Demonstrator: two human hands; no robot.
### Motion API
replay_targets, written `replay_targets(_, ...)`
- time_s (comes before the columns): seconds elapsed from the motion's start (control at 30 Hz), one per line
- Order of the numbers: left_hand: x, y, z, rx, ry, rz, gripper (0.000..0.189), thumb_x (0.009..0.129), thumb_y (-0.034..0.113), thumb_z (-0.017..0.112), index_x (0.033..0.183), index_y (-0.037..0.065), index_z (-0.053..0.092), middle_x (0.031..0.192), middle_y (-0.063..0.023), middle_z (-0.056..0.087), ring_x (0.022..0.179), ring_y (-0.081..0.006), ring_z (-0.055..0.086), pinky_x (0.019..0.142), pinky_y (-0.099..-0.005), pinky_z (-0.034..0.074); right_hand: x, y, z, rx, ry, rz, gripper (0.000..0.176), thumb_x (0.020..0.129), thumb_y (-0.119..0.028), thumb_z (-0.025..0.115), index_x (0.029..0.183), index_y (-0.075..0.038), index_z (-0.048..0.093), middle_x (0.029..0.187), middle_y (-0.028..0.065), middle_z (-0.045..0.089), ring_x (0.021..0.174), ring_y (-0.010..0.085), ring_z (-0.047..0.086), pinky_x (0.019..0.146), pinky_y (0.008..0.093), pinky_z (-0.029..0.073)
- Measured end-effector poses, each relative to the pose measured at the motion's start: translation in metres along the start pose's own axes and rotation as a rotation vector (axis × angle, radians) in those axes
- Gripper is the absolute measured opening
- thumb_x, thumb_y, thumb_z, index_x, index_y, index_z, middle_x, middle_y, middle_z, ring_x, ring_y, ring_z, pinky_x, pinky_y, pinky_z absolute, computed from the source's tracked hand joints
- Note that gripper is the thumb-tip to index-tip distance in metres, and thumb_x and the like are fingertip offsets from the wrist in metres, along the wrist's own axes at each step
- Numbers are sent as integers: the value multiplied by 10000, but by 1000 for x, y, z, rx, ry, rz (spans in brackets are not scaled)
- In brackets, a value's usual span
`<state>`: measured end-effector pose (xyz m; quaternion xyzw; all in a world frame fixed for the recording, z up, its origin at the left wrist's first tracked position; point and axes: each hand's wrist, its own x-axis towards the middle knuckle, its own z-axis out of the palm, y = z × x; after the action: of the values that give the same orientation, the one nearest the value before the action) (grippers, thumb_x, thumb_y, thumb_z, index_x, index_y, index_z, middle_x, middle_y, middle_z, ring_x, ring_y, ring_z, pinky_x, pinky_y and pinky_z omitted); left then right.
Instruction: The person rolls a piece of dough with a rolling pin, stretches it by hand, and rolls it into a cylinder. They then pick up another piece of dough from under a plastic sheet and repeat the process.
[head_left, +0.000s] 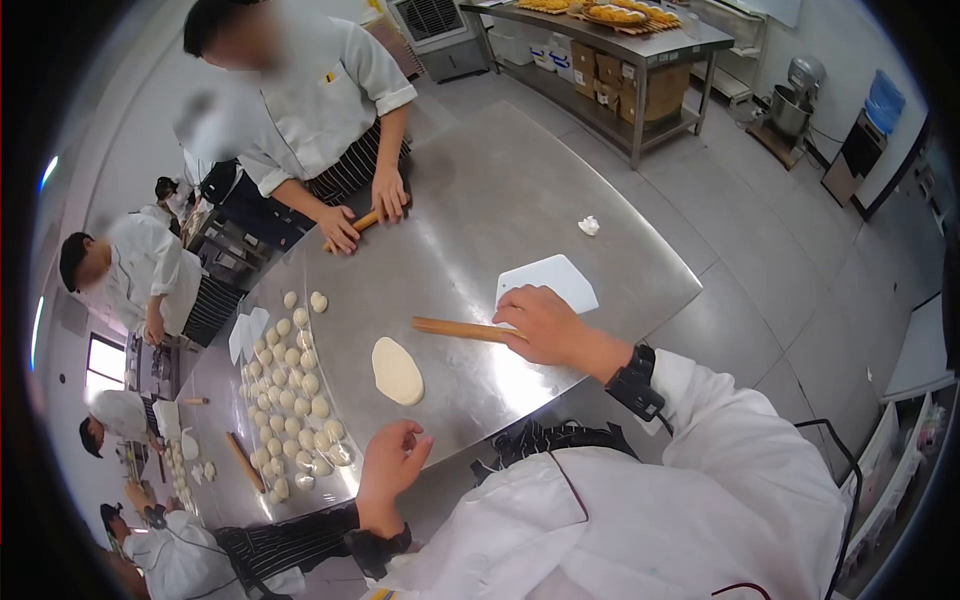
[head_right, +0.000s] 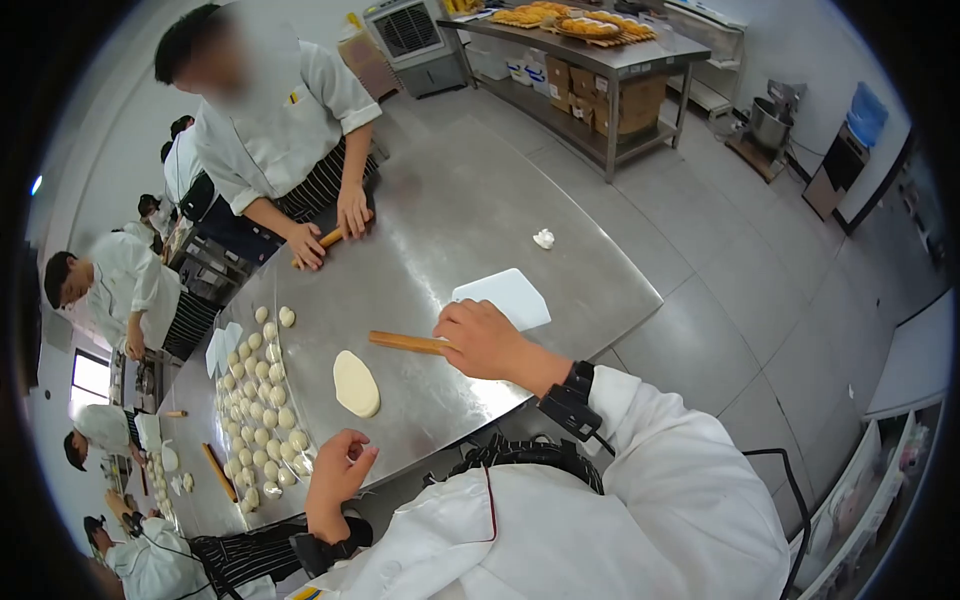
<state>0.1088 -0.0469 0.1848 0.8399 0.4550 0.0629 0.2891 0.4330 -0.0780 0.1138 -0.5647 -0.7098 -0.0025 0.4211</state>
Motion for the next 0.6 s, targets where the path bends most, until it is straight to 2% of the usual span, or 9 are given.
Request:
replay_targets(0.03,4,-7,5,5,-5,4,259,812,240,723,951,30,660,757,-129,638,696,-268,629,644,-361,502,5,-2,-2,-8,-14,-60,175,779,-183,683,937,-116,646,986,28,584,898,223,565,765,386,443)
replay_targets(0.1,9,-24,18,283,-119,26,298,824,265,704,987,21,657,772,-140,645,736,-291,638,680,-382,505,11,-11,-8,-29,-3,-85,168,778,-188,685,926,-118,648,976,19,585,885,217,566,750,378,439)
replay_targets(0.2,9,-36,25,149,-188,-68,316,836,251,698,1016,-3,642,791,-146,658,734,-269,636,681,-364,508,19,-24,-20,-35,-15,-123,164,781,-197,688,922,-121,651,955,12,590,863,216,573,731,373,439)
replay_targets(0.27,11,-43,31,61,-127,-136,336,835,261,699,1027,-8,638,806,-155,665,748,-284,639,693,-379,511,16,-27,-14,14,-52,-158,167,786,-201,689,929,-121,654,945,15,593,856,220,579,727,376,443)
replay_targets(0.33,13,-66,34,-32,-37,-215,356,834,272,700,1038,-12,635,822,-165,671,762,-299,643,706,-393,513,11,-20,-6,65,-123,-36,169,804,-214,684,943,-122,658,919,26,601,847,234,596,729,397,460)
replay_targets(0.4,18,-97,36,83,16,-158,382,833,289,701,1043,-22,630,856,-176,678,799,-303,652,723,-405,515,4,-15,6,60,-260,30,173,811,-216,682,952,-118,661,923,53,621,865,260,615,750,423,479)
replay_targets(0.5,26,-96,1,117,-46,-121,364,834,309,694,1008,-5,633,891,-178,678,823,-328,651,728,-410,515,6,-20,10,92,-444,73,187,792,-200,687,939,-90,655,955,99,648,913,321,619,793,446,488)
replay_targets(0.53,30,-80,-22,135,-57,-112,352,837,315,690,992,3,636,891,-175,677,827,-335,649,728,-410,514,5,-16,15,133,-436,46,190,777,-186,697,929,-78,655,924,114,648,880,338,619,769,452,494)
replay_targets(0.6,33,-59,-61,59,30,52,299,854,315,671,867,21,614,777,-156,646,705,-343,612,646,-422,477,6,-16,22,218,-409,80,197,750,-131,726,918,-60,652,860,118,639,769,310,627,685,402,514)
